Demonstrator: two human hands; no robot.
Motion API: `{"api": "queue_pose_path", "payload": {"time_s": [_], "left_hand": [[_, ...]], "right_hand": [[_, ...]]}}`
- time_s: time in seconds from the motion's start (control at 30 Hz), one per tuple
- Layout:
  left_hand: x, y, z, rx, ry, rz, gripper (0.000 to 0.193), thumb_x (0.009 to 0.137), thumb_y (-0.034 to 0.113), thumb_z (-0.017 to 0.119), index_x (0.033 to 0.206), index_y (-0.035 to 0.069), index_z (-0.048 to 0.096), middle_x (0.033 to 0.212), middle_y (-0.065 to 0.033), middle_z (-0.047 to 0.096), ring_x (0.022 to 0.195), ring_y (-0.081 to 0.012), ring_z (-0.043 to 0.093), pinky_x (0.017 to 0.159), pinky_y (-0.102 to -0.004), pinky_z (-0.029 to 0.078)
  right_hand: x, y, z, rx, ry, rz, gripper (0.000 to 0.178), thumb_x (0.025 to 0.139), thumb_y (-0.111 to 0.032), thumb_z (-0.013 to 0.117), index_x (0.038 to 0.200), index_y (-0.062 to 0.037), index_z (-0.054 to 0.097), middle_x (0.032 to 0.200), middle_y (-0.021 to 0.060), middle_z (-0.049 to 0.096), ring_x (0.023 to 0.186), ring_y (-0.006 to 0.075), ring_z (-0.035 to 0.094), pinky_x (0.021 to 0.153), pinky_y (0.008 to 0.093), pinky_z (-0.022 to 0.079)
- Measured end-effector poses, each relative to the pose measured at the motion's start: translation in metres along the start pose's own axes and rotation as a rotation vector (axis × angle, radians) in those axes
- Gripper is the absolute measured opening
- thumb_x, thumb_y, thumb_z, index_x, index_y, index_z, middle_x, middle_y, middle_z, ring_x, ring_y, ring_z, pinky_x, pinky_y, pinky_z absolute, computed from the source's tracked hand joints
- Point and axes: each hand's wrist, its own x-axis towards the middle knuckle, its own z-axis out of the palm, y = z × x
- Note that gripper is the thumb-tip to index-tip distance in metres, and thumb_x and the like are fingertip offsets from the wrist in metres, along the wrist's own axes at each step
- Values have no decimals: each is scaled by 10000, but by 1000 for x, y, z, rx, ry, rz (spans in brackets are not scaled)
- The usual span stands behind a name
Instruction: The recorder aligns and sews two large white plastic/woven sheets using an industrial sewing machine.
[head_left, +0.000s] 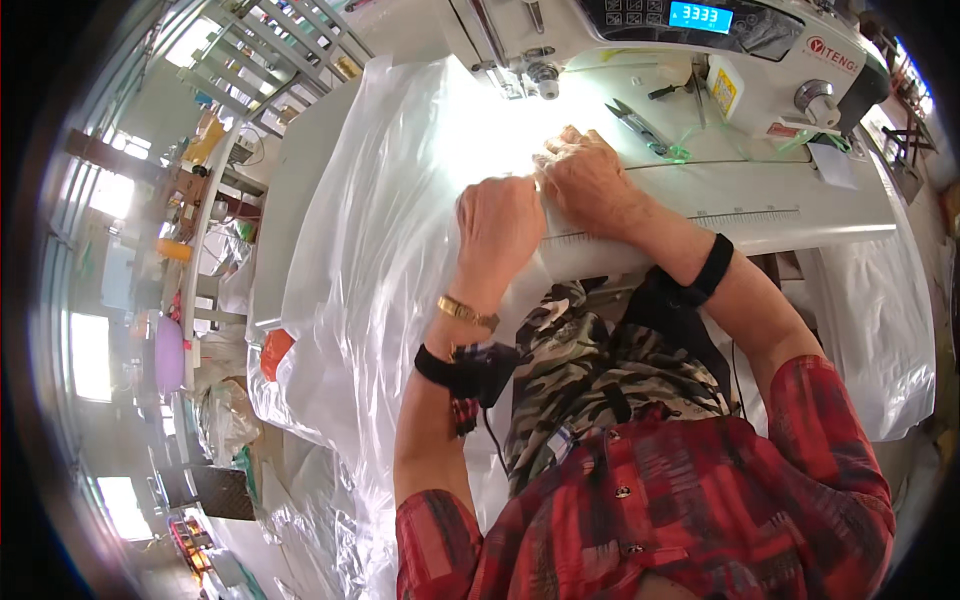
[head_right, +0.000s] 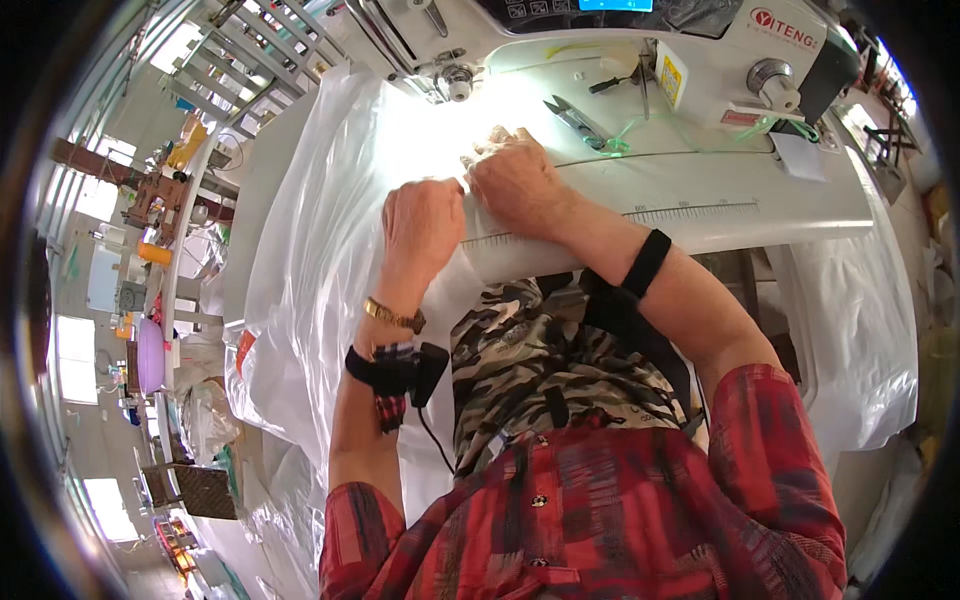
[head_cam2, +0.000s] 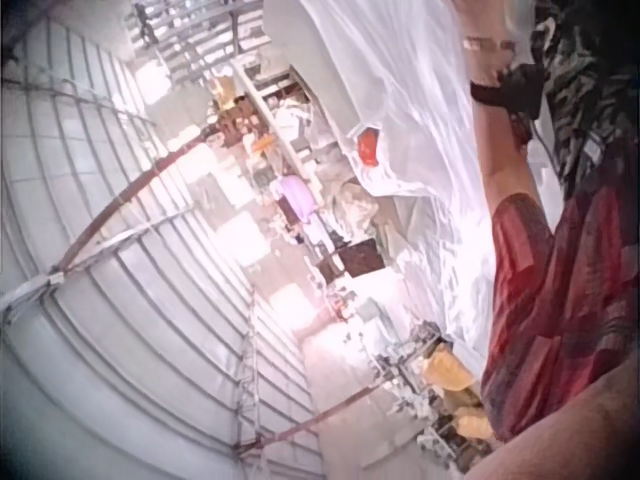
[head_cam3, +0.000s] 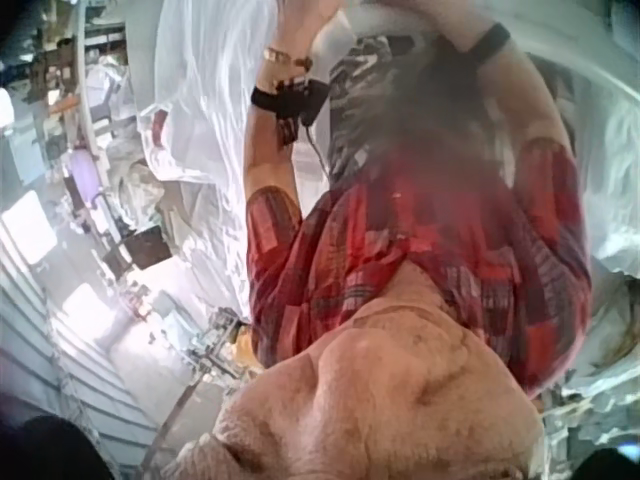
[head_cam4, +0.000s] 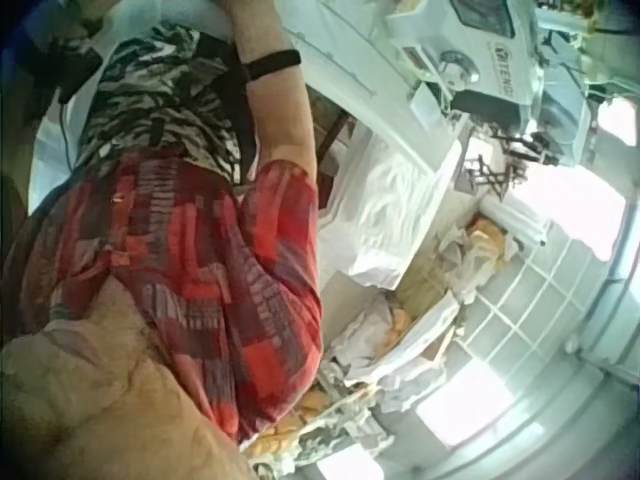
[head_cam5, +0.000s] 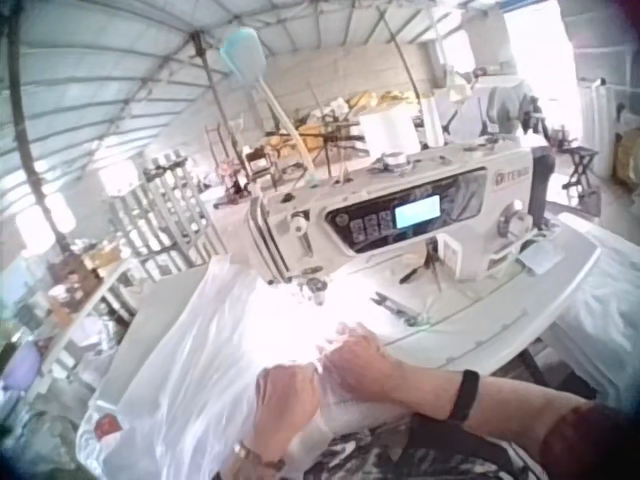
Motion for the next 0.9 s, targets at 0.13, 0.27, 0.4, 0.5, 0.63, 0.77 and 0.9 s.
{"api": "queue_pose_path", "payload": {"time_s": [0.13, 0.27, 0.4, 0.5, 0.63, 0.77, 0.9], "left_hand": [[15, -4, 9, 6, 37, -110, 208, 828, 140, 539, 804, 14, 702, 730, -222, 638, 702, -365, 637, 689, -433, 506], [-7, -6, -7, -401, 27, -153, 334, 890, 170, 565, 1184, 15, 593, 973, -231, 656, 884, -337, 656, 781, -406, 514], [-89, 25, -41, -400, 169, 69, 546, 950, 198, 560, 1427, 25, 358, 1356, -215, 498, 1161, -335, 561, 906, -412, 481], [-155, 37, -43, -509, 169, -72, 559, 915, 201, 596, 1383, -28, 393, 1402, -254, 416, 1276, -421, 414, 1043, -458, 361], [-263, -4, -9, -234, 271, -396, 565, 889, 114, 641, 1390, -6, 409, 1394, -212, 424, 1230, -349, 476, 958, -417, 443], [-336, -2, 11, -101, 351, -515, 530, 886, 104, 639, 1361, -16, 436, 1374, -204, 435, 1218, -351, 482, 932, -424, 455], [-375, -11, 54, -120, 305, -859, 496, 864, 236, 684, 1241, -37, 513, 1243, -207, 527, 1114, -318, 537, 889, -418, 462]], "right_hand": [[1, -2, -5, 3, -77, 0, 157, 820, -164, 559, 811, -69, 683, 765, 111, 678, 755, 279, 673, 805, 447, 457], [2, -8, -2, -9, -5, -5, 148, 815, -157, 559, 825, -66, 675, 781, 108, 679, 769, 281, 668, 821, 447, 449], [0, 1, -5, 95, 76, 25, 223, 784, -139, 565, 960, -5, 585, 825, 141, 633, 831, 301, 604, 790, 428, 424], [-6, 7, -14, 100, 50, 54, 473, 793, -108, 613, 1216, 53, 476, 980, 187, 626, 1021, 334, 566, 896, 441, 422], [-20, -7, -2, 499, 266, 65, 442, 908, -117, 600, 1280, 53, 434, 1163, 211, 577, 1139, 309, 550, 966, 406, 446], [-94, -70, -39, 1101, 179, 296, 326, 934, -97, 584, 1220, 23, 485, 1062, 128, 581, 983, 155, 562, 863, 264, 454], [-155, -102, 16, 1481, 168, 580, 206, 931, -56, 569, 1125, 11, 546, 932, 50, 612, 874, 93, 549, 780, 240, 454]]}}
